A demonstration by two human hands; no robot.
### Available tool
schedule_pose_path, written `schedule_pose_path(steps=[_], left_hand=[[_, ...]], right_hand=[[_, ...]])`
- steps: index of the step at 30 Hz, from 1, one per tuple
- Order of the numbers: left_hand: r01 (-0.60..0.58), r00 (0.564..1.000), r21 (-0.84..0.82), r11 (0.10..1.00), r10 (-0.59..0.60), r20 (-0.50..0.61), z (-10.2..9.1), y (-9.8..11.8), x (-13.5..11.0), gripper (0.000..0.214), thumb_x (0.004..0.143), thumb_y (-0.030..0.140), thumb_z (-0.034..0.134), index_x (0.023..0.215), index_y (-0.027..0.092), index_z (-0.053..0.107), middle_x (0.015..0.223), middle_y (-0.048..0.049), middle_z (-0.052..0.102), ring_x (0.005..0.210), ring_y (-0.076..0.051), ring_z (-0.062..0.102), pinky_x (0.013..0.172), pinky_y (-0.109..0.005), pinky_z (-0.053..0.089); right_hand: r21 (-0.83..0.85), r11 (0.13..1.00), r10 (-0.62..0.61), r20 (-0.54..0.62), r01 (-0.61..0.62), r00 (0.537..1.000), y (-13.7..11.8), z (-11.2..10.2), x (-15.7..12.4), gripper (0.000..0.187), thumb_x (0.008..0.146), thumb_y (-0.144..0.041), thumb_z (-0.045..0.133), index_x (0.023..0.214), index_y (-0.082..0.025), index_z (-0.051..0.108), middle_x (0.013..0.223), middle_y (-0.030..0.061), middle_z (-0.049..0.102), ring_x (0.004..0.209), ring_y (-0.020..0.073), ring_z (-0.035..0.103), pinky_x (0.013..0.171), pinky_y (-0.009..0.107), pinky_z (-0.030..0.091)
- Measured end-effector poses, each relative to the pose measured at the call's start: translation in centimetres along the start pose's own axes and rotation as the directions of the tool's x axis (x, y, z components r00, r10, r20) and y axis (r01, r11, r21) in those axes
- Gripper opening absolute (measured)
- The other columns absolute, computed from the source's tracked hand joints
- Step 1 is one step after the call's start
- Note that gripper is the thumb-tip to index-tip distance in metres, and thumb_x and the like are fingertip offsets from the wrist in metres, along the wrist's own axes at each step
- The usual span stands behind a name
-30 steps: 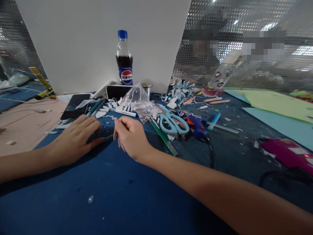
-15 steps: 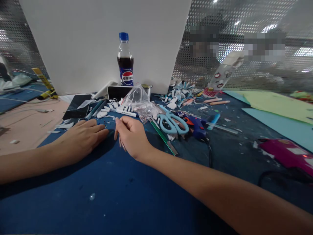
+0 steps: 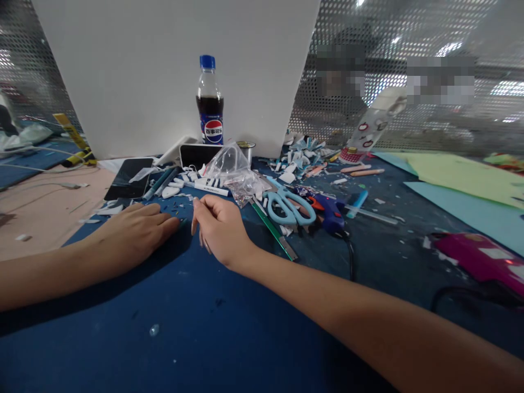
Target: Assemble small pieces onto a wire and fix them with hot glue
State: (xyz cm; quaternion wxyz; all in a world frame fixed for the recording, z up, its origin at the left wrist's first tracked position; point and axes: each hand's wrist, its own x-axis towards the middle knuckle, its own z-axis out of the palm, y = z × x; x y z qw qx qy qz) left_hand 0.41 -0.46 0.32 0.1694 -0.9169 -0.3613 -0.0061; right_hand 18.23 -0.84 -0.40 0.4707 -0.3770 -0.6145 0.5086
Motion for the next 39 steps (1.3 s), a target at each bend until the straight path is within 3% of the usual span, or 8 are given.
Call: schedule_pose_path(steps=[5, 11, 21, 27, 34, 39], left_hand=[[-0.087, 0.995, 0.031, 0.996, 0.085, 0.060, 0.1, -0.4, 0.2, 0.017, 0.079, 0.007, 0.043, 0.084, 0.016, 0.057, 0.064, -0.0045, 0.056, 0.064, -0.019, 0.050, 0.059, -0.031, 0.033], [-0.030, 0.997, -0.092, 0.995, 0.036, 0.067, 0.0, -0.6, 0.1, 0.018, 0.084, 0.009, 0.039, 0.075, 0.015, 0.053, 0.065, -0.0035, 0.056, 0.060, -0.017, 0.047, 0.059, -0.029, 0.034], [0.070, 0.990, -0.180, 0.981, -0.091, -0.109, 0.4, -0.1, -0.8, 0.024, 0.087, 0.017, 0.033, 0.067, 0.017, 0.047, 0.059, -0.0010, 0.048, 0.053, -0.013, 0.044, 0.050, -0.025, 0.034], [0.149, 0.984, -0.427, 0.892, -0.175, -0.020, 0.1, 1.1, -1.1, 0.024, 0.088, 0.019, 0.030, 0.067, 0.018, 0.040, 0.059, 0.0015, 0.047, 0.050, -0.010, 0.044, 0.049, -0.023, 0.034], [0.208, 0.975, -0.655, 0.726, -0.210, 0.076, 0.0, 0.6, -0.7, 0.020, 0.088, 0.020, 0.030, 0.068, 0.021, 0.033, 0.056, 0.0048, 0.042, 0.047, -0.009, 0.037, 0.046, -0.021, 0.030], [0.168, 0.983, -0.667, 0.726, -0.171, 0.061, -0.1, 0.6, -0.5, 0.020, 0.086, 0.020, 0.029, 0.066, 0.020, 0.032, 0.056, 0.0049, 0.039, 0.048, -0.008, 0.034, 0.047, -0.021, 0.027]], right_hand=[[-0.005, 1.000, -0.008, 0.003, 0.008, 1.000, 0.0, -0.1, 0.0, 0.037, 0.090, -0.030, 0.043, 0.055, -0.019, 0.046, 0.032, -0.0093, 0.036, 0.026, 0.0053, 0.036, 0.035, 0.020, 0.032], [-0.012, 1.000, -0.007, -0.004, 0.007, 1.000, 0.0, -0.1, 0.0, 0.037, 0.090, -0.030, 0.043, 0.055, -0.019, 0.046, 0.032, -0.0095, 0.036, 0.026, 0.0051, 0.036, 0.035, 0.019, 0.032], [0.002, 1.000, 0.015, -0.020, -0.015, 1.000, -0.3, 0.0, -0.1, 0.038, 0.090, -0.029, 0.044, 0.054, -0.019, 0.046, 0.030, -0.0098, 0.035, 0.025, 0.0044, 0.034, 0.033, 0.019, 0.030], [-0.023, 1.000, 0.012, -0.028, -0.013, 1.000, -0.4, 0.0, -0.1, 0.039, 0.090, -0.031, 0.044, 0.053, -0.019, 0.046, 0.032, -0.0091, 0.035, 0.027, 0.0045, 0.035, 0.033, 0.019, 0.030], [-0.004, 1.000, 0.007, -0.024, -0.007, 1.000, -0.1, 0.0, -0.2, 0.036, 0.089, -0.031, 0.045, 0.055, -0.019, 0.046, 0.030, -0.0098, 0.036, 0.027, 0.0050, 0.035, 0.037, 0.020, 0.034], [-0.014, 1.000, -0.012, -0.030, 0.011, 0.999, -0.3, 0.1, -0.2, 0.036, 0.089, -0.032, 0.046, 0.055, -0.019, 0.047, 0.030, -0.0104, 0.035, 0.025, 0.0048, 0.034, 0.035, 0.020, 0.033]])
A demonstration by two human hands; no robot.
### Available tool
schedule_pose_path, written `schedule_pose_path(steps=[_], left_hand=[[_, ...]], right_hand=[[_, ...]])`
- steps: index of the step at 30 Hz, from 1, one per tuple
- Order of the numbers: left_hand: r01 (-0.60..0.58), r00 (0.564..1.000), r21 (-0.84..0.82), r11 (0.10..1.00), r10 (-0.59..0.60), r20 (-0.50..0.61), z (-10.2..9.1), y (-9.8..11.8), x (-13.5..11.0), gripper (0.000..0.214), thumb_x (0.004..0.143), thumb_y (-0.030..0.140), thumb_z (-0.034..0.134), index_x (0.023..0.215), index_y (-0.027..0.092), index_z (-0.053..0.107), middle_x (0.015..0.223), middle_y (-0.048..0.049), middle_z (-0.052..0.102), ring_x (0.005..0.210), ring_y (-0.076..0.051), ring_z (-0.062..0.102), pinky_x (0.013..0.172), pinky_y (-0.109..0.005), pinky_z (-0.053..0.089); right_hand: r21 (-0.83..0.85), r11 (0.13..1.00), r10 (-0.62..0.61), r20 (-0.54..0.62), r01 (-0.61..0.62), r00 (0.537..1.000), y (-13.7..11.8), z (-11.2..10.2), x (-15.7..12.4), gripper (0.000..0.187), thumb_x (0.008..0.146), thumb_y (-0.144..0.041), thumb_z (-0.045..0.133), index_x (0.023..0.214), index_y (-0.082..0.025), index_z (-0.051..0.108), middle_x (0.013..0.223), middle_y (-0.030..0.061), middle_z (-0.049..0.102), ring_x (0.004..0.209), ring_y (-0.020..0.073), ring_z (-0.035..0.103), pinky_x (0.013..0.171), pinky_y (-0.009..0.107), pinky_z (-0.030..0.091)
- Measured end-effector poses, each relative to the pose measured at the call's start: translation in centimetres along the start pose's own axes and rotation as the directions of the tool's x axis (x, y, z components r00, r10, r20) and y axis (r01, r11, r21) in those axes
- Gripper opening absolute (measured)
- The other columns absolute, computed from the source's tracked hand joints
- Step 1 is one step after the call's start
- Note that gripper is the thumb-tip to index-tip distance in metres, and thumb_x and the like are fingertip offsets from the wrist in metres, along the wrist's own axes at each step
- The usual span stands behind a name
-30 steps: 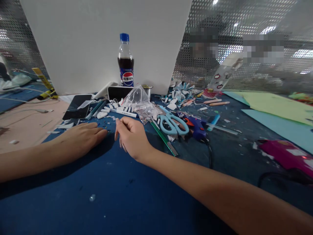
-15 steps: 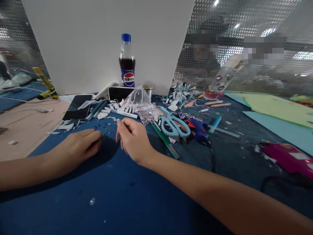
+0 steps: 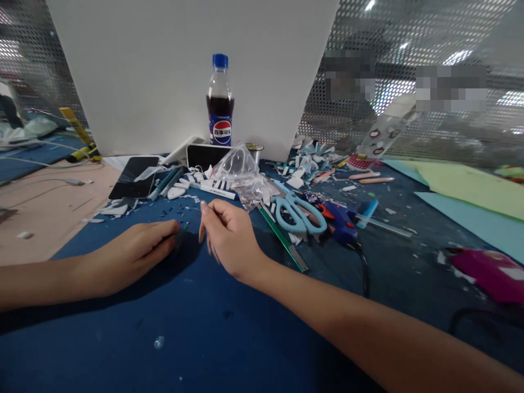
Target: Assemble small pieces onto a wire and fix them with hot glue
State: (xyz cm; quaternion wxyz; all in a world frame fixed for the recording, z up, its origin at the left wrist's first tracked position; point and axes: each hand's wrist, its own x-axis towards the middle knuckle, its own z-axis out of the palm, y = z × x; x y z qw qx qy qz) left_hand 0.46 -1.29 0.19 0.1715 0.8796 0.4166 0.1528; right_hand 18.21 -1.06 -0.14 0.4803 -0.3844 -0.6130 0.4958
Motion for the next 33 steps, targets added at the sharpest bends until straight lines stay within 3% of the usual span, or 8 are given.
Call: schedule_pose_path(steps=[8, 12, 18, 20, 22, 24, 26, 33], left_hand=[[-0.023, 0.988, -0.183, 0.983, 0.050, 0.144, -0.3, 0.2, 0.1, 0.025, 0.079, 0.018, 0.038, 0.055, 0.018, 0.029, 0.051, 0.0064, 0.028, 0.047, -0.006, 0.026, 0.048, -0.020, 0.023], [0.081, 0.975, -0.336, 0.938, -0.004, 0.223, -0.6, 0.1, 0.0, 0.027, 0.086, 0.028, 0.037, 0.060, 0.018, 0.034, 0.055, 0.0062, 0.031, 0.051, -0.007, 0.028, 0.049, -0.020, 0.025], [0.205, 0.979, -0.727, 0.655, -0.133, 0.156, -0.6, -0.9, 0.7, 0.027, 0.087, 0.037, 0.039, 0.069, 0.017, 0.042, 0.062, 0.0051, 0.036, 0.054, -0.007, 0.029, 0.050, -0.019, 0.026], [0.228, 0.972, -0.790, 0.569, -0.183, 0.149, -0.4, -1.1, 0.9, 0.025, 0.085, 0.036, 0.043, 0.069, 0.016, 0.043, 0.061, 0.0049, 0.037, 0.052, -0.006, 0.027, 0.049, -0.019, 0.024], [0.250, 0.960, -0.829, 0.500, -0.237, 0.147, -0.3, -1.2, 1.0, 0.025, 0.083, 0.036, 0.046, 0.068, 0.016, 0.044, 0.061, 0.0046, 0.038, 0.052, -0.006, 0.027, 0.049, -0.018, 0.023], [0.267, 0.949, -0.854, 0.447, -0.275, 0.153, -0.3, -1.1, 0.9, 0.026, 0.082, 0.037, 0.048, 0.066, 0.016, 0.044, 0.060, 0.0046, 0.037, 0.052, -0.006, 0.027, 0.048, -0.018, 0.023], [0.278, 0.942, -0.868, 0.412, -0.294, 0.162, -0.3, -1.1, 0.9, 0.027, 0.081, 0.037, 0.050, 0.065, 0.016, 0.044, 0.059, 0.0047, 0.036, 0.051, -0.006, 0.026, 0.048, -0.018, 0.021], [0.251, 0.953, -0.865, 0.435, -0.270, 0.140, -0.3, -1.2, 1.0, 0.026, 0.082, 0.036, 0.050, 0.067, 0.015, 0.047, 0.060, 0.0041, 0.039, 0.052, -0.006, 0.027, 0.048, -0.017, 0.022]], right_hand=[[-0.026, 1.000, -0.008, 0.002, 0.008, 1.000, 0.0, 0.0, -0.1, 0.036, 0.089, -0.033, 0.047, 0.056, -0.018, 0.047, 0.032, -0.0094, 0.037, 0.027, 0.0053, 0.036, 0.035, 0.020, 0.032], [-0.029, 0.999, -0.017, 0.006, 0.018, 1.000, 0.2, 0.0, -0.1, 0.038, 0.089, -0.035, 0.047, 0.055, -0.018, 0.046, 0.033, -0.0088, 0.037, 0.029, 0.0052, 0.036, 0.035, 0.020, 0.032], [-0.171, 0.978, -0.118, 0.029, 0.121, 0.993, 0.0, -0.2, -0.3, 0.038, 0.091, -0.034, 0.043, 0.057, -0.018, 0.044, 0.036, -0.0080, 0.037, 0.031, 0.0056, 0.038, 0.039, 0.021, 0.034], [-0.321, 0.917, -0.227, 0.070, 0.238, 0.971, -0.2, -0.1, -0.6, 0.035, 0.091, -0.029, 0.041, 0.058, -0.018, 0.045, 0.041, -0.0062, 0.039, 0.035, 0.0059, 0.040, 0.042, 0.021, 0.034], [-0.467, 0.795, -0.361, 0.148, 0.387, 0.921, -0.4, 0.0, -1.0, 0.032, 0.090, -0.022, 0.041, 0.059, -0.017, 0.046, 0.048, -0.0036, 0.044, 0.041, 0.0064, 0.042, 0.046, 0.022, 0.035], [-0.542, 0.676, -0.448, 0.235, 0.499, 0.863, -0.5, 0.1, -1.3, 0.029, 0.089, -0.018, 0.040, 0.061, -0.017, 0.046, 0.054, -0.0013, 0.047, 0.047, 0.0074, 0.044, 0.051, 0.023, 0.037], [-0.569, 0.614, -0.479, 0.283, 0.548, 0.831, -0.5, 0.2, -1.4, 0.029, 0.090, -0.017, 0.039, 0.062, -0.017, 0.045, 0.056, -0.0002, 0.049, 0.050, 0.0083, 0.045, 0.053, 0.024, 0.037], [-0.581, 0.684, -0.413, 0.190, 0.441, 0.891, -0.6, 0.1, -1.3, 0.029, 0.091, -0.018, 0.037, 0.064, -0.017, 0.046, 0.050, -0.0037, 0.041, 0.045, 0.0078, 0.039, 0.047, 0.022, 0.031]])
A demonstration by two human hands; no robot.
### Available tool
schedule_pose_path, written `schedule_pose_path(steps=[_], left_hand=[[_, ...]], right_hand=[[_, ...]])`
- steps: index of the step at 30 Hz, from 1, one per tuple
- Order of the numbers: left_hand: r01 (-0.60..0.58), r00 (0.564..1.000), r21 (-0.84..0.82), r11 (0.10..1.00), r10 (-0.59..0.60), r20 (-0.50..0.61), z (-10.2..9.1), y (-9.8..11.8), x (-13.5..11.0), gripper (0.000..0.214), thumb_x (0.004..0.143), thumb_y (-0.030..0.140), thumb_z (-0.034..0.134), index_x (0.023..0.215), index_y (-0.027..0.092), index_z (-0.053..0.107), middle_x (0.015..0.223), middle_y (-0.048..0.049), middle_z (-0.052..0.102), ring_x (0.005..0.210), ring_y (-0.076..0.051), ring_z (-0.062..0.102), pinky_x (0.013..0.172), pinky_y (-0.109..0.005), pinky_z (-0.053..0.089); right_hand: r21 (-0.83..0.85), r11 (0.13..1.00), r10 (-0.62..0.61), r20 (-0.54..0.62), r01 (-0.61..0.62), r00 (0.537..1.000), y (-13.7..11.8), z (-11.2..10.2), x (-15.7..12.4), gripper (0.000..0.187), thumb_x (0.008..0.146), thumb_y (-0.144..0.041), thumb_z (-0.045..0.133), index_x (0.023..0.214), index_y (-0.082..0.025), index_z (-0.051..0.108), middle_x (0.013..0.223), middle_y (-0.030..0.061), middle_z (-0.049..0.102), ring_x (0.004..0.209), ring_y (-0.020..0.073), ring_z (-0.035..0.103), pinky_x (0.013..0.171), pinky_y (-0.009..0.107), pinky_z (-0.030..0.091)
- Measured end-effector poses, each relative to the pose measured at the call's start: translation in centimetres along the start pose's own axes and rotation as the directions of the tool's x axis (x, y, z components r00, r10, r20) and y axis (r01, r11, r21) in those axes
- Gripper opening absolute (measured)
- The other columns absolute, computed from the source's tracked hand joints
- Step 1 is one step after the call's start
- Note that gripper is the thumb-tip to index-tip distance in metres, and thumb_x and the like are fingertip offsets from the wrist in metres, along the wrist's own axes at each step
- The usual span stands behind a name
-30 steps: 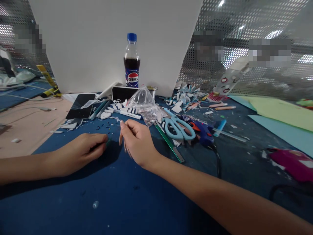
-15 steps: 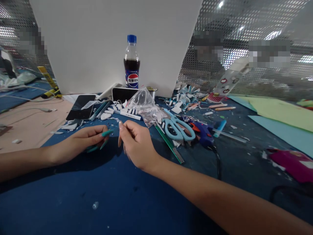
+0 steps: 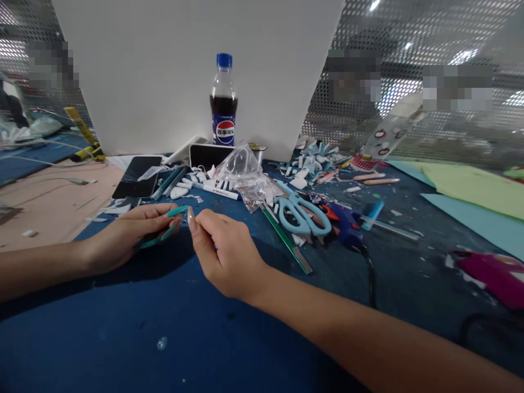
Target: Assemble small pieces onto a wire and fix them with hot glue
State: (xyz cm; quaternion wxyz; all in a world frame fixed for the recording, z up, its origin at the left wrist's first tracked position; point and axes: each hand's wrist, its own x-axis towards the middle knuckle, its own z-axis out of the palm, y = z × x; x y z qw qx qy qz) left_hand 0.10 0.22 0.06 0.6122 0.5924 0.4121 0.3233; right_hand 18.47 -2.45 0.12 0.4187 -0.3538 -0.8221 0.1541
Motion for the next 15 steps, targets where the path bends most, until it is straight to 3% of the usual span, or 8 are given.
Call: schedule_pose_path(steps=[15], left_hand=[[-0.027, 0.999, -0.006, 1.000, 0.027, 0.042, 0.03, 0.23, -0.15, 0.023, 0.084, 0.032, 0.048, 0.067, 0.016, 0.045, 0.058, 0.0049, 0.040, 0.050, -0.006, 0.030, 0.046, -0.017, 0.026]], right_hand=[[0.012, 0.999, 0.035, 0.062, -0.035, 0.997, -0.04, 0.16, 0.04, 0.029, 0.092, -0.021, 0.037, 0.064, -0.018, 0.044, 0.049, -0.0040, 0.042, 0.045, 0.0082, 0.040, 0.048, 0.023, 0.031]])
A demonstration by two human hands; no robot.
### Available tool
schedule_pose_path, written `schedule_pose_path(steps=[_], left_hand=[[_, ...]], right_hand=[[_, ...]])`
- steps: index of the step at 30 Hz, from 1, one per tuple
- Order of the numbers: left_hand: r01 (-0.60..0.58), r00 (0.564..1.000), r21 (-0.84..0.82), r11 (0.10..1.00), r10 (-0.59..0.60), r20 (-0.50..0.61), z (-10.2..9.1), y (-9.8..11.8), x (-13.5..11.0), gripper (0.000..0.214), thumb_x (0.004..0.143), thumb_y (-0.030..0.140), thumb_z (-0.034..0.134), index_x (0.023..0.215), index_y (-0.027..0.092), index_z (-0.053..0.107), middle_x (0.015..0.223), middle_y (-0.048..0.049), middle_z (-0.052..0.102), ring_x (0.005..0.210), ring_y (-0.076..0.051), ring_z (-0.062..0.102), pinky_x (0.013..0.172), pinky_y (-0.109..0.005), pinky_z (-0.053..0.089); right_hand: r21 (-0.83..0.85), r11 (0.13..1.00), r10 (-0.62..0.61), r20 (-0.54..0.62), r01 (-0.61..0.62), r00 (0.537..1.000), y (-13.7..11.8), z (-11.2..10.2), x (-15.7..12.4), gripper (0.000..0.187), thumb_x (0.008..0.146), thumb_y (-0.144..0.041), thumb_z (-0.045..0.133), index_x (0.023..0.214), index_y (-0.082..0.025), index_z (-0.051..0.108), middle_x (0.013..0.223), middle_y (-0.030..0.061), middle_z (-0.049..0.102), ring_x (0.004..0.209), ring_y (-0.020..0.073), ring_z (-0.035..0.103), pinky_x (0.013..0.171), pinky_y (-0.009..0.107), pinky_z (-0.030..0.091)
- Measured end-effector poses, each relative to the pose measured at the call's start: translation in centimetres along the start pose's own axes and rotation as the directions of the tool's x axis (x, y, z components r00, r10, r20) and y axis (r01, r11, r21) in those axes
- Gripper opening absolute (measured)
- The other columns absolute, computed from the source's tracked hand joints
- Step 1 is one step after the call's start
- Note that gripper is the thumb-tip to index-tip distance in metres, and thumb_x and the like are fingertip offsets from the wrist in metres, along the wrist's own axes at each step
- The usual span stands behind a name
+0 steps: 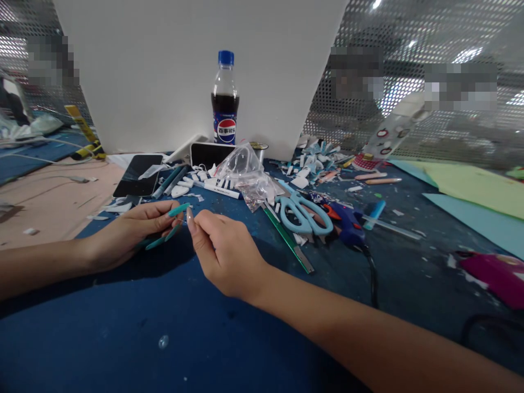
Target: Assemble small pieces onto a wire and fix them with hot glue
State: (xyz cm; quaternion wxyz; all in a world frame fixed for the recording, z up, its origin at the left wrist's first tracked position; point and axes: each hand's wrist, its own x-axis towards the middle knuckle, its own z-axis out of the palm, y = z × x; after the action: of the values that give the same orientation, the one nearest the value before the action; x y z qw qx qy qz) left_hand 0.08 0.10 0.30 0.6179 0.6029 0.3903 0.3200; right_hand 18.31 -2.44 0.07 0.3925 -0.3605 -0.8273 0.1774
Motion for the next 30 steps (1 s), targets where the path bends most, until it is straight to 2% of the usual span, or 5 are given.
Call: schedule_pose_path(steps=[6, 16, 30], left_hand=[[-0.001, 1.000, 0.056, 0.998, 0.002, -0.007, 0.02, -0.07, -0.01, 0.023, 0.084, 0.033, 0.047, 0.068, 0.017, 0.044, 0.059, 0.0041, 0.040, 0.050, -0.007, 0.030, 0.047, -0.019, 0.027], [-0.002, 1.000, 0.002, 1.000, 0.002, 0.018, -0.11, -0.18, -0.11, 0.022, 0.085, 0.032, 0.048, 0.069, 0.017, 0.045, 0.059, 0.0047, 0.039, 0.050, -0.006, 0.029, 0.047, -0.018, 0.026], [0.005, 1.000, 0.077, 0.997, -0.007, 0.016, 0.03, 0.09, -0.10, 0.025, 0.083, 0.036, 0.048, 0.067, 0.017, 0.046, 0.055, 0.0052, 0.038, 0.047, -0.006, 0.028, 0.044, -0.020, 0.022]], right_hand=[[0.001, 1.000, 0.019, 0.014, -0.019, 1.000, 0.05, -0.09, 0.02, 0.029, 0.092, -0.021, 0.037, 0.064, -0.018, 0.043, 0.049, -0.0039, 0.042, 0.045, 0.0084, 0.040, 0.048, 0.023, 0.031], [-0.006, 1.000, 0.028, 0.040, -0.027, 0.999, 0.11, -0.04, 0.13, 0.029, 0.091, -0.021, 0.038, 0.063, -0.018, 0.044, 0.050, -0.0034, 0.042, 0.046, 0.0084, 0.040, 0.048, 0.023, 0.031], [-0.020, 0.999, 0.028, 0.100, -0.027, 0.995, 0.17, 0.04, 0.22, 0.027, 0.090, -0.020, 0.036, 0.063, -0.018, 0.039, 0.054, -0.0026, 0.042, 0.048, 0.0083, 0.038, 0.049, 0.023, 0.030]])
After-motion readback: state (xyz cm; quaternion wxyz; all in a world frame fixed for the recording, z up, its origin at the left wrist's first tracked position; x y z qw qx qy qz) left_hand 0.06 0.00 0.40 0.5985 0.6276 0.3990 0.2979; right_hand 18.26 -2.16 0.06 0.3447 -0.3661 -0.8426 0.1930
